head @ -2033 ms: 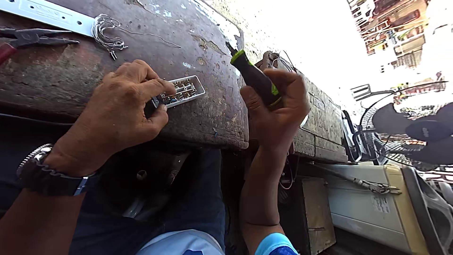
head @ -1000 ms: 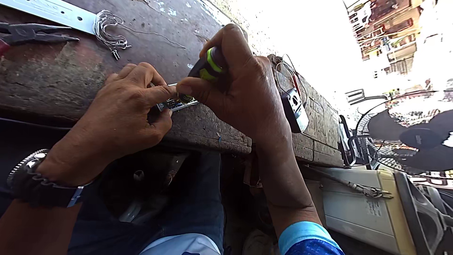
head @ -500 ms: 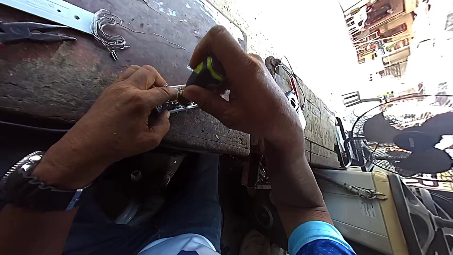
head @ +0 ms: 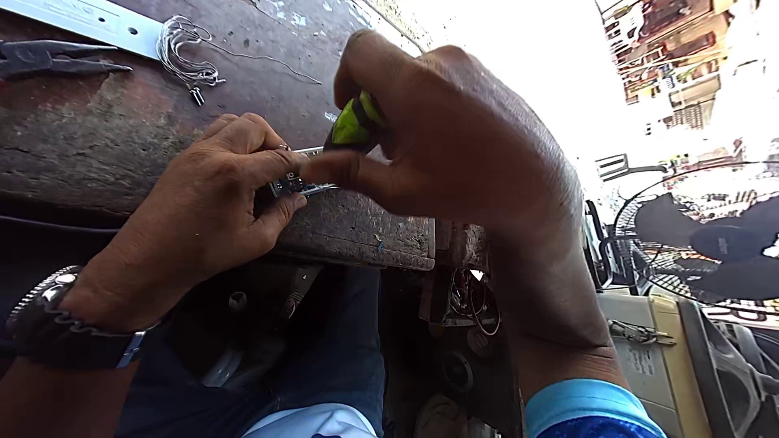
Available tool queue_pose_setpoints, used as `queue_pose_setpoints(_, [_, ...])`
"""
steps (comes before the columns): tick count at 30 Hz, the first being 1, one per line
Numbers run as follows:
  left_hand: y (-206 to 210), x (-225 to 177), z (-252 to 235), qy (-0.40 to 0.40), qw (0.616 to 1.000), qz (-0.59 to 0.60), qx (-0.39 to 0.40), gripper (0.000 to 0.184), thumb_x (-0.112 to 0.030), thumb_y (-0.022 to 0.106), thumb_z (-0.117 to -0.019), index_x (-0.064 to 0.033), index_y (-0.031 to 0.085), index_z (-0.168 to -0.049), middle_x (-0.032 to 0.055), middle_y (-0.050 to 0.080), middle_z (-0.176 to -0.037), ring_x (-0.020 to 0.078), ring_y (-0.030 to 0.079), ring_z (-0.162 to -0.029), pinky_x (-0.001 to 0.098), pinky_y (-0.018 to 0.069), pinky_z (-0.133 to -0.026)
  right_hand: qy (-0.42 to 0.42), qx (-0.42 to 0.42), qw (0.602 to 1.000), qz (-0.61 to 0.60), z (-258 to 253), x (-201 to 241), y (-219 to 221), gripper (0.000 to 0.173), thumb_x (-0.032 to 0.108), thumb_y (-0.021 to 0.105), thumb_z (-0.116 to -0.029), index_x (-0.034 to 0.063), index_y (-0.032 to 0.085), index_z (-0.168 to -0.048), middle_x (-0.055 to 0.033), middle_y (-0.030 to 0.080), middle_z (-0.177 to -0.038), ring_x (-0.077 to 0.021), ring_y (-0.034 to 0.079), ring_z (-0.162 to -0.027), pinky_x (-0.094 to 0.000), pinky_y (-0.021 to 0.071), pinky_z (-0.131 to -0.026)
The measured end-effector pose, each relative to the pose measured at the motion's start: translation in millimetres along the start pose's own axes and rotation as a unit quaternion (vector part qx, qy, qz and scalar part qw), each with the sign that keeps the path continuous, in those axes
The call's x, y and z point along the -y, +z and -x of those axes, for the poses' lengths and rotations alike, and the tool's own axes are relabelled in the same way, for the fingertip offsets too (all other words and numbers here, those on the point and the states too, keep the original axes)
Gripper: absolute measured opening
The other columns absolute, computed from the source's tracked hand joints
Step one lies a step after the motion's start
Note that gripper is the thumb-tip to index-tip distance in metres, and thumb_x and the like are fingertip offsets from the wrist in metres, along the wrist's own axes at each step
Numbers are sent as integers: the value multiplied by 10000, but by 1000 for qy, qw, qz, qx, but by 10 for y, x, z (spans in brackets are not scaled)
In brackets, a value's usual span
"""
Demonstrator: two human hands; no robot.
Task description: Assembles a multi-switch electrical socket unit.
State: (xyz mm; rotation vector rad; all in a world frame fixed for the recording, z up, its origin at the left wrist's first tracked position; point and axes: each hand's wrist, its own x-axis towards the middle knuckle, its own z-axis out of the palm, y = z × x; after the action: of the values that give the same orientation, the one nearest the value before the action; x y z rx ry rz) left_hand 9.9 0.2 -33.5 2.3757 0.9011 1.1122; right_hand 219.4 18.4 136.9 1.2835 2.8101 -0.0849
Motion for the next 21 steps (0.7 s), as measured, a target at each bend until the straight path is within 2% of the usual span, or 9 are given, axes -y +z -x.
queue_pose_setpoints(2, [-5,-13,-9,4,1000,-5,-8,306,-321,634,-965,-104,747,-1148,93,664,-1144,258,605,-1092,413,472,-922,-4,-19,999,44,-33,21,-8,433,592,547,-995,169,629,-951,70,505,-644,-112,524,-566,-356,377,-520])
queue_pose_setpoints(4, [-29,-43,-16,-7,1000,-6,-16,307,-323,660,-950,-93,732,-1140,98,681,-1147,258,627,-1101,418,493,-932,-84,24,996,-27,-90,-29,-59,186,278,660,-953,169,652,-1103,48,607,-888,-96,609,-820,-310,510,-699])
queue_pose_setpoints(6, [-36,-59,-29,-17,1000,2,-22,282,-324,682,-930,-95,725,-1089,91,681,-1111,254,625,-1080,417,491,-910,-95,79,990,-69,-111,-47,-102,449,119,692,-824,150,589,-1260,-18,572,-1121,-151,582,-1045,-329,537,-849])
queue_pose_setpoints(10, [-30,-48,-39,-31,999,1,-20,282,-341,679,-928,-110,735,-1080,74,688,-1144,245,623,-1130,417,489,-949,-21,47,996,77,-79,2,-118,424,564,552,-1000,151,585,-1093,50,557,-729,-147,591,-640,-381,428,-547])
queue_pose_setpoints(12, [-26,-48,-47,-32,999,-2,-22,258,-335,683,-922,-117,733,-1051,68,691,-1142,243,628,-1122,415,497,-939,-80,59,995,14,-78,-63,-144,233,351,635,-969,169,610,-1113,55,595,-856,-114,611,-781,-334,497,-653])
queue_pose_setpoints(14, [-26,-55,-52,-33,999,3,-24,247,-315,692,-916,-110,742,-1046,73,687,-1129,248,623,-1103,414,491,-920,-118,86,986,-81,-85,-92,-140,396,132,684,-831,136,612,-1220,-7,578,-1095,-139,590,-1028,-314,551,-851])
queue_pose_setpoints(16, [-31,-56,-47,-35,999,-1,-20,257,-315,682,-916,-109,738,-1058,78,687,-1158,253,625,-1127,417,496,-938,-73,81,994,-16,-67,-27,-149,430,362,699,-925,143,563,-1269,37,637,-1020,-110,636,-933,-325,555,-789])
queue_pose_setpoints(18, [-29,-63,-41,-31,999,-4,-21,279,-317,680,-923,-100,739,-1088,78,689,-1150,255,625,-1124,414,491,-942,-34,43,996,67,-75,21,-115,420,553,548,-1007,145,606,-1090,52,551,-726,-135,576,-632,-366,427,-551])
queue_pose_setpoints(21, [-28,-75,-43,-29,999,-4,-23,265,-312,680,-928,-97,742,-1069,80,685,-1116,263,623,-1080,420,487,-904,-97,74,992,-31,-106,-57,-162,270,200,645,-901,161,647,-1168,14,579,-1018,-145,573,-973,-328,510,-808])
